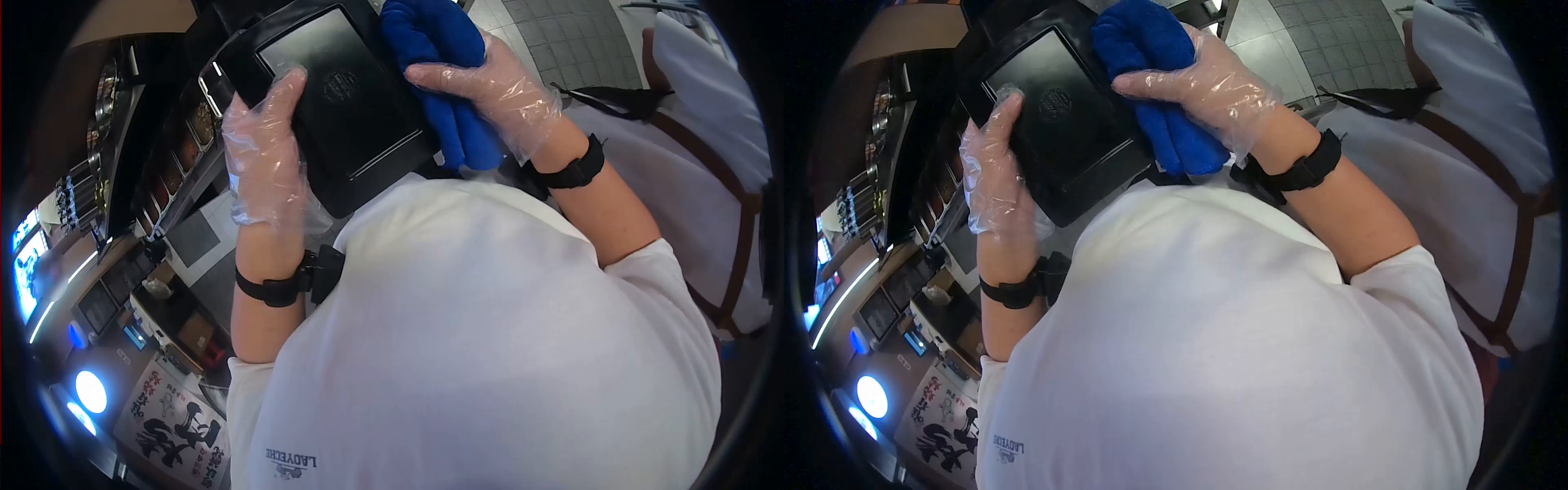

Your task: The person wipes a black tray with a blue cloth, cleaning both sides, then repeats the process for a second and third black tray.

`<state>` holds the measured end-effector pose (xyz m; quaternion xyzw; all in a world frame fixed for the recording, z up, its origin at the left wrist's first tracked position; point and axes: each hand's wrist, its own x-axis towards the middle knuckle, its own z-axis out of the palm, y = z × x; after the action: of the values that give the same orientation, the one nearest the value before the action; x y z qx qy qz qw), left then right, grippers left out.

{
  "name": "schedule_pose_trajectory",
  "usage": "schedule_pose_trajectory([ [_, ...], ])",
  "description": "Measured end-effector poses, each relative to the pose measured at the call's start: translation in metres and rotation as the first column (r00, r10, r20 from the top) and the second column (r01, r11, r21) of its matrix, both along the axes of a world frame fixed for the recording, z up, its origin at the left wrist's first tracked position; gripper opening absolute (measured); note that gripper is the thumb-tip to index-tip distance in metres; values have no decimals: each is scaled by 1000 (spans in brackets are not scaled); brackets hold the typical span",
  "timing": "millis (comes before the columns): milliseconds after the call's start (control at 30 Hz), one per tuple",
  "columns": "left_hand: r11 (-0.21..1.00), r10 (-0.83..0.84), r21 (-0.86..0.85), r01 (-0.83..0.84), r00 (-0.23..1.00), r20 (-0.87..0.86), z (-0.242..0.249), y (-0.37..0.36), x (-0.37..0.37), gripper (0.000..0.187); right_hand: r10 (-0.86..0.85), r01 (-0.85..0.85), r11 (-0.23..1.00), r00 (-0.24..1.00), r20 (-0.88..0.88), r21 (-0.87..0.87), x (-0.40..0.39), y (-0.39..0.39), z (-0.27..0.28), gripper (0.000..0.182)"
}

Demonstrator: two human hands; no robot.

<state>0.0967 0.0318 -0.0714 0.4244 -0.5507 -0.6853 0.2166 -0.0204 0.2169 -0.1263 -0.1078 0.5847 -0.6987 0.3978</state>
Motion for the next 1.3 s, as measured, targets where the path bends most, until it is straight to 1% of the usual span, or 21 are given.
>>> schedule_pose_trajectory([
  [67,951,-145,-256,172,982,120,-6,-3,2,41,37,-37,999,999,-9,4,-1,1,-2,70],
  [167,824,-83,-503,259,935,346,11,23,-2,46,122,-122,992,992,-5,35,-10,0,-3,74],
  [233,841,-138,-479,253,955,262,14,31,-1,48,174,-174,983,985,19,55,-14,2,0,78],
  [300,742,-147,-580,336,926,349,21,33,-1,57,203,-203,979,947,249,-25,-17,7,6,81],
  [367,594,-177,-724,350,935,307,22,36,4,69,190,-183,982,952,240,-51,-17,10,-4,73],
  [400,612,-294,-674,412,911,290,33,39,4,90,192,-180,981,956,221,-73,-20,10,-9,65],
  [433,600,-303,-680,421,907,293,24,35,2,90,182,-167,982,958,220,-82,-23,12,-13,65],
  [500,282,-426,-947,155,905,21,-2,16,5,114,264,-225,959,929,261,-170,-26,12,-17,57],
  [567,-139,-571,-946,292,757,317,31,1,5,122,326,-261,937,894,307,-233,-32,21,-7,63],
  [633,-283,-576,-925,253,727,375,45,-6,-4,113,388,-295,910,853,348,-292,-38,30,2,68],
  [700,-598,-339,-761,251,781,524,61,-8,-7,89,439,-372,896,820,368,-241,-41,31,7,59],
  [733,-616,-261,-736,281,809,527,66,4,-7,55,439,-369,896,821,365,-248,-41,30,6,59],
  [767,-652,-112,-586,481,703,703,85,18,-6,35,460,-400,888,784,417,-228,-40,30,6,54],
  [833,-622,-378,-592,512,466,800,88,3,-16,30,478,-429,878,747,462,-215,-39,30,7,50],
  [900,-620,-438,-636,460,470,766,84,-1,-24,29,400,-342,916,743,536,-210,-33,32,11,40],
  [967,-140,-538,-691,709,532,654,71,-10,-19,25,333,-341,934,728,600,-104,-39,43,12,40],
  [1033,279,-426,-665,693,710,561,50,-10,-11,20,259,-138,958,795,549,-251,-45,45,0,48],
  [1067,398,-444,-620,676,733,515,38,-13,-10,25,217,-180,975,891,398,-128,-45,52,7,53],
  [1167,639,-449,-466,612,789,420,25,1,-3,36,25,-17,998,992,123,-66,-36,59,22,52],
  [1233,759,-424,-355,546,828,368,20,5,3,42,58,-42,997,968,244,-71,-44,70,14,55],
  [1300,789,-490,-249,561,820,295,17,9,9,45,93,-41,931,987,128,-363,-42,78,20,50],
])
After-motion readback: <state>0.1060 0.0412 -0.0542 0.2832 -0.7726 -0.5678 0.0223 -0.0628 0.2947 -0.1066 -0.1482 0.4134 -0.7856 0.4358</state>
